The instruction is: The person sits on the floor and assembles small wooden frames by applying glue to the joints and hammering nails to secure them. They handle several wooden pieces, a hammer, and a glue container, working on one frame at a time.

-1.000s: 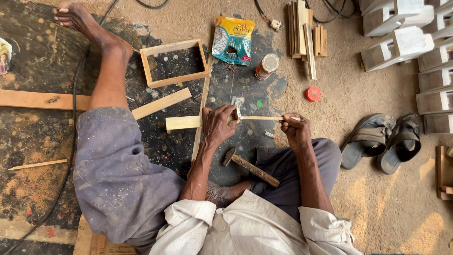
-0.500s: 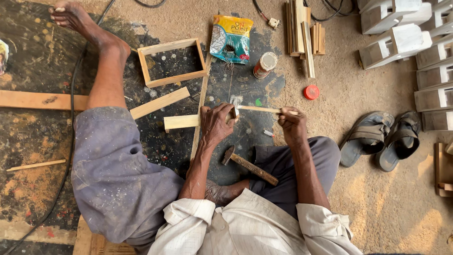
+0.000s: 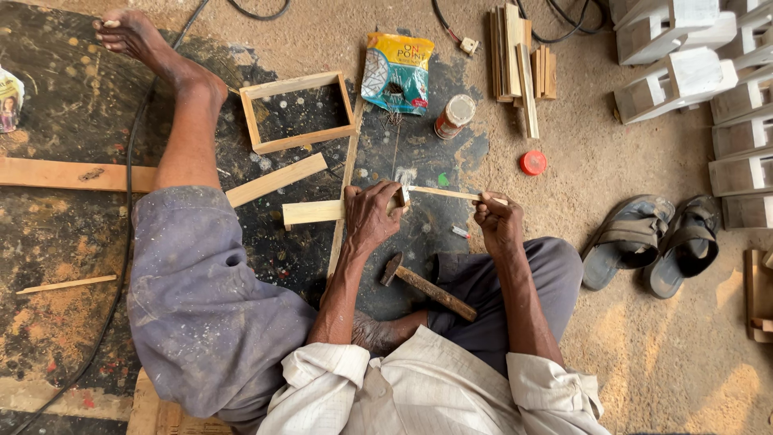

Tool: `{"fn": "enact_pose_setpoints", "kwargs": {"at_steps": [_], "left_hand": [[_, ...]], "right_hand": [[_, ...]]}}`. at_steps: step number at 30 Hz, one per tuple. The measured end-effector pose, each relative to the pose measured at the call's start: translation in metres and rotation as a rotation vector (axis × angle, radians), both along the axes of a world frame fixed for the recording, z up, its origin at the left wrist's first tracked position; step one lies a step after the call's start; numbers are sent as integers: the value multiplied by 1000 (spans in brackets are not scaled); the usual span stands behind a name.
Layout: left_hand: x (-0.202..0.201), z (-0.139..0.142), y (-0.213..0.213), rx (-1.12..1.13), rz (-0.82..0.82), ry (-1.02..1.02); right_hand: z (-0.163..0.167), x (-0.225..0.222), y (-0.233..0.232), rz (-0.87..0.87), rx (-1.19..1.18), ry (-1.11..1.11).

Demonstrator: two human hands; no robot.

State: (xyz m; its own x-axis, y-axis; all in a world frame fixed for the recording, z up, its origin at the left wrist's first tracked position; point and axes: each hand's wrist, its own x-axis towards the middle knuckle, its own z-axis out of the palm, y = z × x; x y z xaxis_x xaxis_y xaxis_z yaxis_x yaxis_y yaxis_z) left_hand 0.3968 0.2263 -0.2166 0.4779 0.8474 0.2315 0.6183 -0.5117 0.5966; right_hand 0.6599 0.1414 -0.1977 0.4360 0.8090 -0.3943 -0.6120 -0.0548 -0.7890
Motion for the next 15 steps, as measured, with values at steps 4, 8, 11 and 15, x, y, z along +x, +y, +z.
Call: {"fn": "enact_pose_setpoints", "kwargs": {"at_steps": [4, 8, 11, 15], "left_hand": [[0, 1, -2, -70, 6, 30], [-1, 1, -2, -4, -5, -2], [-1, 1, -1, 20, 9, -17], [-1, 1, -1, -77, 9, 37]], "right_hand": [[-3, 3, -7, 24, -18, 19], [-4, 6, -13, 39, -4, -4], [-3, 9, -16, 40, 7, -51], [-1, 13, -17, 60, -31, -68]]}}
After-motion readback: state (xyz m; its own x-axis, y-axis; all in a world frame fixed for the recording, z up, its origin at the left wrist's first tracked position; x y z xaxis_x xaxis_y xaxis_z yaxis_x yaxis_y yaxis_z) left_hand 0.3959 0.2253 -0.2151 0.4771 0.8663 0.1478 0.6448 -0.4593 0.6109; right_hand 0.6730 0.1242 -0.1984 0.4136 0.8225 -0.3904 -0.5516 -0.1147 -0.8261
